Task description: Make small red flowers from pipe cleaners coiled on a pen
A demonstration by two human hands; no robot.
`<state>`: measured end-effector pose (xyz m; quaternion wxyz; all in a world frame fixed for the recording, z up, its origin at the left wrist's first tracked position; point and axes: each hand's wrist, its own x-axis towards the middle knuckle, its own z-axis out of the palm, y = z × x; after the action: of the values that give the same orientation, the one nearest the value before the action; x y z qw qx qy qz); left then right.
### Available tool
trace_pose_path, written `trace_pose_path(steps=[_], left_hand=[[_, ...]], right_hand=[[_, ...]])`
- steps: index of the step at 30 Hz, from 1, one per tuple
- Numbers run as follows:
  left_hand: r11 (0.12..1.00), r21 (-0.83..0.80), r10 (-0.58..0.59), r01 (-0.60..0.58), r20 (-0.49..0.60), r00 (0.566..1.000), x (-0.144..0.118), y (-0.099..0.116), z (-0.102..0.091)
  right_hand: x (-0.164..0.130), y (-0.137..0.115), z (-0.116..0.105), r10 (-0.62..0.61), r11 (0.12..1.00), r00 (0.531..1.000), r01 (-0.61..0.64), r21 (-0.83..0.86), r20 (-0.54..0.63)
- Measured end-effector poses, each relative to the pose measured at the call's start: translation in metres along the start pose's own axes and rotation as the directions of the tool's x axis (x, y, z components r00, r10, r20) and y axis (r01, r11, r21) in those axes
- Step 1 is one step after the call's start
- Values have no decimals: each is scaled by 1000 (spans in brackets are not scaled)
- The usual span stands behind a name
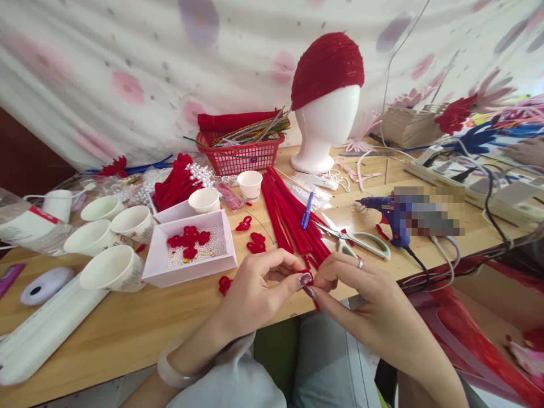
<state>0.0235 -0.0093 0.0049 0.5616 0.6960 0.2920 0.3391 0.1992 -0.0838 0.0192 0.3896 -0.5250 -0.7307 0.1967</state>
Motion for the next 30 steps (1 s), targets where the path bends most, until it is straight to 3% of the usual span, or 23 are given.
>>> trace_pose_path(steps=[3, 10, 15, 23, 30], left_hand=[[999, -42, -11, 10, -9, 1000, 0, 0, 0], [977, -204, -54, 56, 14, 998, 1, 1, 2], [955, -289, -62, 67, 28, 998, 0, 2, 2], [911, -393, -101, 121, 72, 992, 0, 4, 1], [868, -467, -118, 169, 138, 983, 0, 5, 0]], right_hand=[[-2, 0, 1, -23, 999, 998, 21, 37, 59], [-9, 2, 9, -104, 995, 992, 104, 2, -65], [-11, 0, 16, 9, 998, 988, 0, 59, -154], [-7, 4, 26, 152, 966, 973, -109, 234, -173], [-2, 4, 23, 108, 983, 989, -91, 160, -101]])
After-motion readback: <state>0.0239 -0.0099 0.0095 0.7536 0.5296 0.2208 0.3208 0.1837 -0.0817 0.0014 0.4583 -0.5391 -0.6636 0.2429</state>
